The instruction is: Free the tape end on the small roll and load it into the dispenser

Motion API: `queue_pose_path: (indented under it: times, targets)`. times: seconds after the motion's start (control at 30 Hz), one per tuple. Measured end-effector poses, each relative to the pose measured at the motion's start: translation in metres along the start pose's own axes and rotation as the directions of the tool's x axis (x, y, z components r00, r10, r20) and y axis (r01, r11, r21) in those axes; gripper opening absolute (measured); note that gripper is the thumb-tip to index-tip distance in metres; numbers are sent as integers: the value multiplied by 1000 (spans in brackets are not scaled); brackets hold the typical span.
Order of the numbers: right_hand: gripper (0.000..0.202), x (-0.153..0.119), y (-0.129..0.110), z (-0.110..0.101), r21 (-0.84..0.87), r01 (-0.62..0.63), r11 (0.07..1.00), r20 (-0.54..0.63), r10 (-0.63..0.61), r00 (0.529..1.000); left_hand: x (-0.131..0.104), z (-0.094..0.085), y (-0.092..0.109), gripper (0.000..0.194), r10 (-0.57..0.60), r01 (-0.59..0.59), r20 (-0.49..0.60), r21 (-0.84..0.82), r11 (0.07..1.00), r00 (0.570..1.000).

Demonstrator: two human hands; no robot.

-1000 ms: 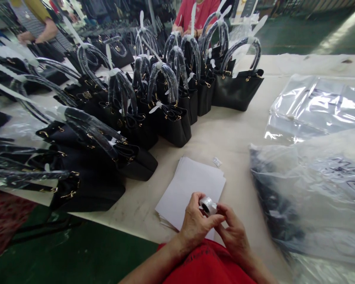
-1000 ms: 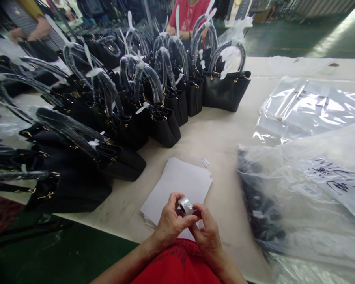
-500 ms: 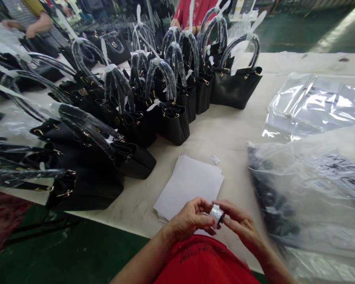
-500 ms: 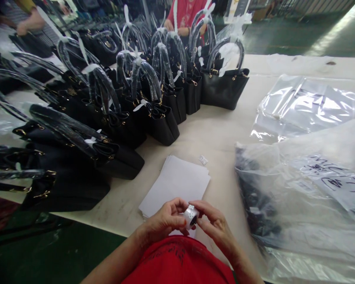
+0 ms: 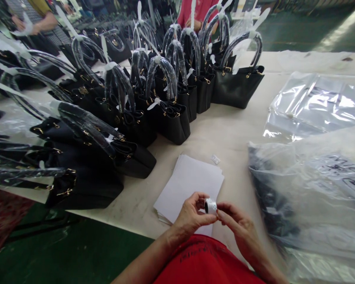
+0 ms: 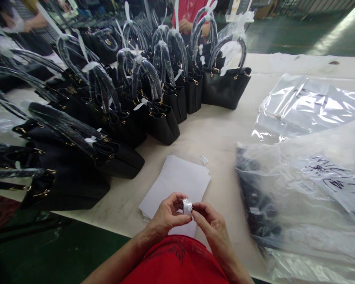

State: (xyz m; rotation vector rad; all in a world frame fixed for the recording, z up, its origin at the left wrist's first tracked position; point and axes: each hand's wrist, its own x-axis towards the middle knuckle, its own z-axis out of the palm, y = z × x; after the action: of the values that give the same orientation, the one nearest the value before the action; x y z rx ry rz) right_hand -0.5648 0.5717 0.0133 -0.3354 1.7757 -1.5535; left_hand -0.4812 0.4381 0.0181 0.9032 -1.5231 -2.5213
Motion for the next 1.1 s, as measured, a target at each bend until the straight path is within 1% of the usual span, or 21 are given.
queue_pose_path:
  times: [0.17,0.27,0.33,0.43,0.53,0.63,0.77,0.87,0.97,1.1]
  targets:
    - [34,2,0,3,34,-77,996,-29,78,997,-1,1,3,42,-4,5,-9,65,998,1000]
    - [35,1,2,4,63,-108,992,-28,110,993,-1,0,0,39,16,-10,-44,138,990,999]
    - [37,0,3,6,72,-104,992,-29,107,994,0,-1,-5,43,46,-33,-69,179,983,997]
    - [36,0,5,9,102,-105,989,-38,110,993,3,-2,-12,51,75,-56,-79,224,973,994]
    - [34,0,7,11,136,-125,983,-44,132,990,2,-1,-16,46,108,-78,-91,286,955,990]
    - [33,0,8,12,160,-136,978,-49,145,988,0,0,-17,43,169,-118,-116,356,927,979]
    - [30,-1,7,15,189,-122,974,-74,139,988,-1,2,-20,41,259,-163,-155,456,875,953]
    - [28,0,7,19,236,-120,964,-86,144,986,-1,2,-24,39,313,-188,-163,520,833,936]
    - [28,0,7,23,324,-147,934,-83,183,980,-1,2,-27,37,359,-215,-162,559,801,919]
    - [30,0,6,30,453,-196,870,-85,261,961,-3,2,-28,36,396,-229,-155,607,761,905]
